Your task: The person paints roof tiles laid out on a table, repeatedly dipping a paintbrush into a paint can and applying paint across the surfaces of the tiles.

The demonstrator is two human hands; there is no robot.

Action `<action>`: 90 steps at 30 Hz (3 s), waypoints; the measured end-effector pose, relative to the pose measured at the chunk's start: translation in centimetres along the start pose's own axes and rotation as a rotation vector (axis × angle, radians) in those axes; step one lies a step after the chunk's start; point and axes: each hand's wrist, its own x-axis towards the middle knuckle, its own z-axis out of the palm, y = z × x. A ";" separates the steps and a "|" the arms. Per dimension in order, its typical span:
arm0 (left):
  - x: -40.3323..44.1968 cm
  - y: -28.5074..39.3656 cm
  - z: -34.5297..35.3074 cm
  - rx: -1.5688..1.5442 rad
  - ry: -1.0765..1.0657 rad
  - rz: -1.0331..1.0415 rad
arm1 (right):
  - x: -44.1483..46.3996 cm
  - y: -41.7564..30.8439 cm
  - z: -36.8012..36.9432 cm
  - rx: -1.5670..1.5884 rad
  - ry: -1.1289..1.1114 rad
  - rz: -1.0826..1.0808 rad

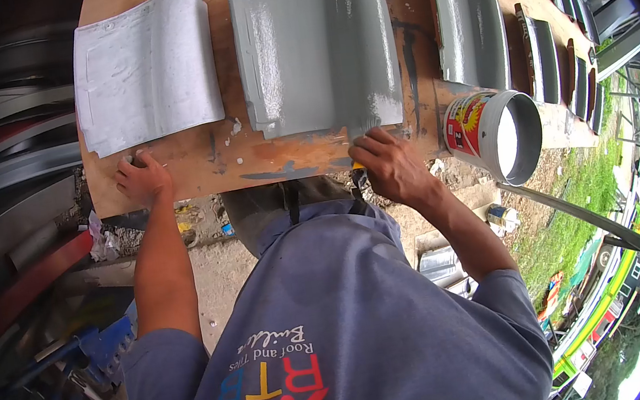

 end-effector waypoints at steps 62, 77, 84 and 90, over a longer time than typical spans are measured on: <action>-1.1 1.5 -1.6 0.010 -0.085 -0.077 | -2.6 -0.4 5.8 0.280 0.875 0.368; -0.7 0.9 -0.9 0.015 -0.064 -0.061 | -4.0 6.3 3.0 0.295 1.156 0.646; -0.8 0.9 -1.0 0.034 -0.078 -0.067 | -1.6 2.0 3.7 0.257 0.762 0.216; -0.5 0.5 -1.0 0.015 -0.099 -0.066 | -4.7 6.4 0.6 0.021 1.134 0.576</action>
